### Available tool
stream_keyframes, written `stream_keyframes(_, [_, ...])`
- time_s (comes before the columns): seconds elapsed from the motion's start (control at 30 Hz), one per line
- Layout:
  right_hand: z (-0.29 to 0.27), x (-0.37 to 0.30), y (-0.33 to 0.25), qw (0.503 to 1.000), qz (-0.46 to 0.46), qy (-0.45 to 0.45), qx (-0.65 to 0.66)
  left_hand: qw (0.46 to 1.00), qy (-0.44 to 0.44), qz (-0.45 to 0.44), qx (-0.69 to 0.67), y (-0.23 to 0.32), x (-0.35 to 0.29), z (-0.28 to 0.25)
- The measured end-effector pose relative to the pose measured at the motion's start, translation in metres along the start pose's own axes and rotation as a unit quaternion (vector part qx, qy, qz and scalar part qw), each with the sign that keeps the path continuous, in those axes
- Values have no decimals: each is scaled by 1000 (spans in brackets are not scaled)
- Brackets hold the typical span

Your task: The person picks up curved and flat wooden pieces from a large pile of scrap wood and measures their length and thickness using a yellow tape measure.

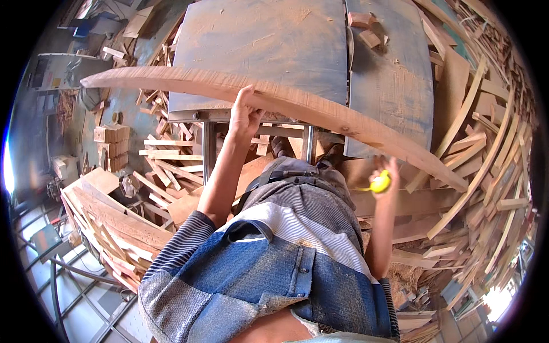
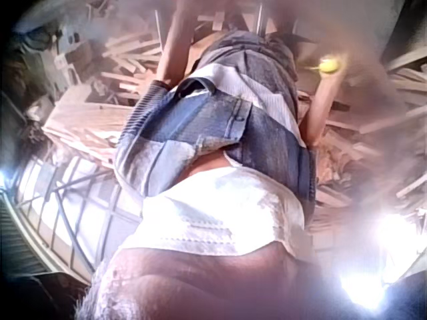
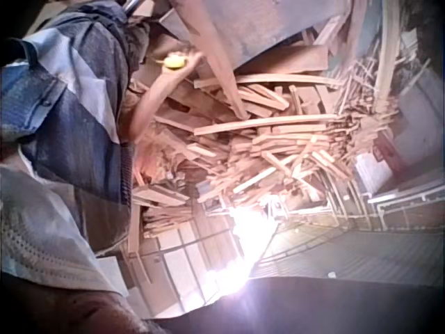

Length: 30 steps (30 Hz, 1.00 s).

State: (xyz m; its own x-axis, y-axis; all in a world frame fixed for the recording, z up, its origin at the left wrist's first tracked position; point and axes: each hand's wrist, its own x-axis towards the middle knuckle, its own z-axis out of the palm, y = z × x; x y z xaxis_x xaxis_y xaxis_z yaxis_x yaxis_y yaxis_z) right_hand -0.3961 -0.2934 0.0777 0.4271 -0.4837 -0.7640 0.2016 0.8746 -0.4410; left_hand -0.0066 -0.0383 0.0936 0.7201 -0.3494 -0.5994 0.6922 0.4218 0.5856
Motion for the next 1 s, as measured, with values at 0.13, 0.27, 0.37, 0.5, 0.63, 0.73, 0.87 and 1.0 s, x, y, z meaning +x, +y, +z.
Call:
stream_keyframes(0.13, [-47,21,-49,997,-76,-14,27,1000,-10,-17,9,3,8,-8])
stream_keyframes(0.27, [-38,45,-57,988,-118,94,-45,995,-54,-59,-64,-1,39,-54])
stream_keyframes(0.37, [-40,62,-63,973,-109,204,7,996,4,-65,-68,-9,31,-31])
stream_keyframes(0.5, [-39,72,-61,980,-118,160,10,995,10,-51,-88,-1,53,-55])
stream_keyframes(0.63, [-7,86,-48,992,-96,84,0,988,32,-50,-140,33,75,-65])
stream_keyframes(0.73, [42,103,-44,991,-105,82,-22,994,66,-15,-85,58,99,-82])
stream_keyframes(0.87, [52,113,-60,947,-118,121,-274,895,-20,-136,425,99,64,-95])
stream_keyframes(1.0, [31,87,-90,660,-163,176,-712,674,-14,84,734,117,32,-70])
